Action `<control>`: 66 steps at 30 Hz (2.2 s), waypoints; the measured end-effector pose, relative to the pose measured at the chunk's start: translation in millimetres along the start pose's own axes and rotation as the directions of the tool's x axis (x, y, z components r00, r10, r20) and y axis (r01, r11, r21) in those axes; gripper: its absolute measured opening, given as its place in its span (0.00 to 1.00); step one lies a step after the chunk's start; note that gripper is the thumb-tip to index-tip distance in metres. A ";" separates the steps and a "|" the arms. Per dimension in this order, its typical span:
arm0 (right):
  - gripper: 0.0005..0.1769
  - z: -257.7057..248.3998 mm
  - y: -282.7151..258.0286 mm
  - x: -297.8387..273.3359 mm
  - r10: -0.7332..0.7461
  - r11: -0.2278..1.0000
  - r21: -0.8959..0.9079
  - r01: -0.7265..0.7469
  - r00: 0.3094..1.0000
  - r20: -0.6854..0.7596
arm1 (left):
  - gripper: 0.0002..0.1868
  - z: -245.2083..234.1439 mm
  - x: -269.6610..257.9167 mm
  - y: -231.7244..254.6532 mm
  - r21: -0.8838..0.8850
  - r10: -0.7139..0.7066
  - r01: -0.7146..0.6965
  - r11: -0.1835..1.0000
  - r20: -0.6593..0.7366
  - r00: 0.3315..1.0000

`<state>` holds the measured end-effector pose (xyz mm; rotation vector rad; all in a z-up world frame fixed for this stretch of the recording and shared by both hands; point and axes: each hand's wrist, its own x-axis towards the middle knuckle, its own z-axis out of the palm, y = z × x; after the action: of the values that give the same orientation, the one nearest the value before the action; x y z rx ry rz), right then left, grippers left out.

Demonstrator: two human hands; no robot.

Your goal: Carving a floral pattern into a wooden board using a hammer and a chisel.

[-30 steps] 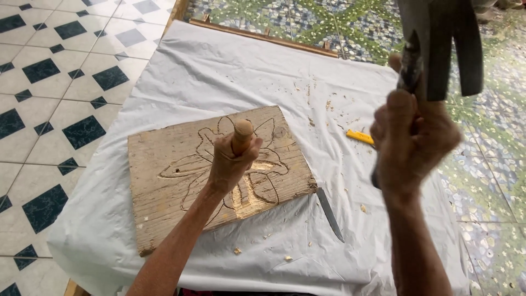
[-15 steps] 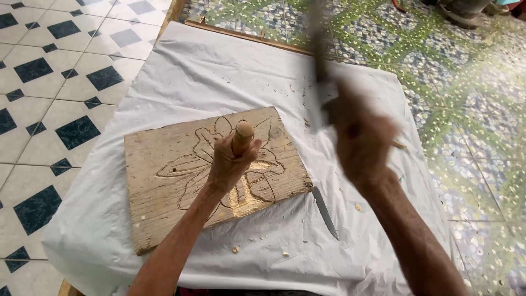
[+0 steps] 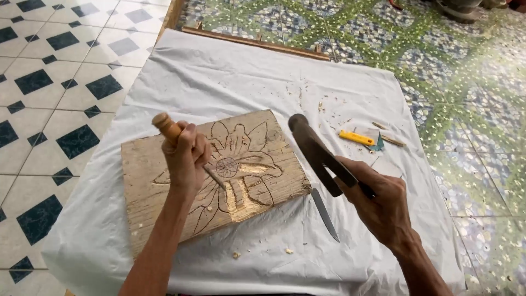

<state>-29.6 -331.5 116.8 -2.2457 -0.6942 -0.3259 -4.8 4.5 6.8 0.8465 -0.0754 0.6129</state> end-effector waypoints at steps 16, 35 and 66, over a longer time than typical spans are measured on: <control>0.17 4.7 22.0 -11.1 0.077 0.996 0.034 -0.077 0.997 0.014 | 0.13 21.1 -2.4 -14.0 0.285 0.011 -0.035 0.958 0.082 0.997; 0.17 20.6 30.1 -11.6 0.062 0.998 0.012 -0.063 0.997 0.035 | 0.14 13.8 -9.3 -27.8 0.386 0.096 -0.157 0.909 0.173 0.980; 0.14 40.4 -44.4 60.5 -0.362 0.926 -0.097 0.364 0.931 0.036 | 0.19 22.2 -12.3 -66.7 0.541 -0.021 -0.114 0.833 0.236 0.971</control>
<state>-4.6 -253.8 141.0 -2.2091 -1.1304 -0.5322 24.7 -50.9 -27.3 1.4871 -0.1365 0.5853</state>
